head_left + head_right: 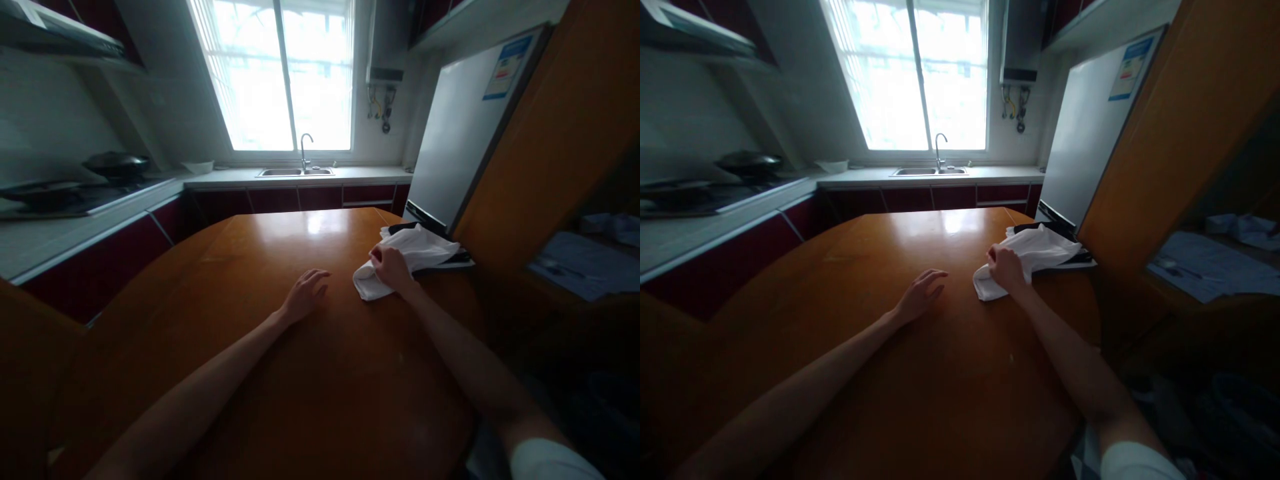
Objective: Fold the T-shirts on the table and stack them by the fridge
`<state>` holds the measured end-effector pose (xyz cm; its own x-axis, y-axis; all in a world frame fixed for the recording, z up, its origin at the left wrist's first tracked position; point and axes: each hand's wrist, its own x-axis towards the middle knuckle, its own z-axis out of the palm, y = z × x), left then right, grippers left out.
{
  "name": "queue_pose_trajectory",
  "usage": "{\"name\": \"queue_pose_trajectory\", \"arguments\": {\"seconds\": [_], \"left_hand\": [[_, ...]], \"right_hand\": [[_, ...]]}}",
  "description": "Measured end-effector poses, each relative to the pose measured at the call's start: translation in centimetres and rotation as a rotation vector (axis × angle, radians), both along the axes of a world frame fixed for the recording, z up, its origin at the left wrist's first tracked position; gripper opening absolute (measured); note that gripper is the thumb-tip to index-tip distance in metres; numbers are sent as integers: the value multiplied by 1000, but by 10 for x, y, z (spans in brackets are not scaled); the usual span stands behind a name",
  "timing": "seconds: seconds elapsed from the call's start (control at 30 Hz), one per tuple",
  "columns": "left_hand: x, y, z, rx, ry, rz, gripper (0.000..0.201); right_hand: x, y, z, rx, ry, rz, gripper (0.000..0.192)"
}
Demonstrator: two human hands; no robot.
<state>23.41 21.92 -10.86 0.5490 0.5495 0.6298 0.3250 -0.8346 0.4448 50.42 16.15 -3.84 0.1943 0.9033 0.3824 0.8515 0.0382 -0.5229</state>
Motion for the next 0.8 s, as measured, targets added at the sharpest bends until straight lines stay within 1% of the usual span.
{"name": "queue_pose_trajectory", "arguments": {"seconds": [0.1, 0.17, 0.2, 0.23, 0.27, 0.3, 0.37, 0.4, 0.43, 0.47, 0.53, 0.57, 0.6, 0.63, 0.67, 0.7, 0.73, 0.8], "left_hand": [[0, -5, 9, -61, -179, 66, 25], [-1, -6, 16, -101, -294, 135, 24], [-3, -6, 19, -111, -332, 164, 24], [-4, -7, 22, -108, -353, 186, 22], [-5, -9, 25, -93, -362, 194, 20], [-6, -13, 29, -68, -366, 191, 18], [-6, -26, 38, -7, -354, 128, 17], [-4, -34, 43, 16, -320, 50, 18], [-3, -44, 48, 31, -250, -66, 18], [0, -54, 53, 39, -141, -204, 17], [6, -72, 60, 57, 141, -463, 13], [9, -78, 61, 79, 267, -540, 14], [12, -81, 60, 112, 361, -567, 19], [14, -81, 57, 150, 419, -548, 25], [14, -79, 53, 184, 446, -496, 29], [14, -75, 48, 208, 453, -422, 33], [13, -69, 43, 216, 448, -331, 37], [11, -58, 32, 194, 400, -125, 47]], "right_hand": [[-59, -20, -7, 59, 101, 372, 11], [-86, -37, -11, 4, 169, 705, 10], [-94, -43, -11, -52, 197, 865, 12], [-97, -47, -11, -96, 231, 981, 15], [-95, -48, -9, -119, 264, 1036, 19], [-89, -47, -7, -113, 295, 1028, 22], [-66, -39, -1, -46, 316, 893, 24], [-52, -33, 1, -22, 294, 836, 24], [-37, -28, 2, -54, 236, 839, 25], [-23, -22, 2, -122, 169, 869, 30], [-2, -13, -2, -263, 53, 886, 45], [4, -9, -6, -322, 18, 882, 45], [8, -5, -10, -359, 14, 856, 37], [10, -1, -15, -374, 49, 816, 24], [10, 4, -19, -369, 114, 766, 14], [10, 8, -24, -345, 191, 708, 18], [10, 13, -27, -311, 258, 653, 26], [12, 21, -32, -260, 386, 551, 33]]}}
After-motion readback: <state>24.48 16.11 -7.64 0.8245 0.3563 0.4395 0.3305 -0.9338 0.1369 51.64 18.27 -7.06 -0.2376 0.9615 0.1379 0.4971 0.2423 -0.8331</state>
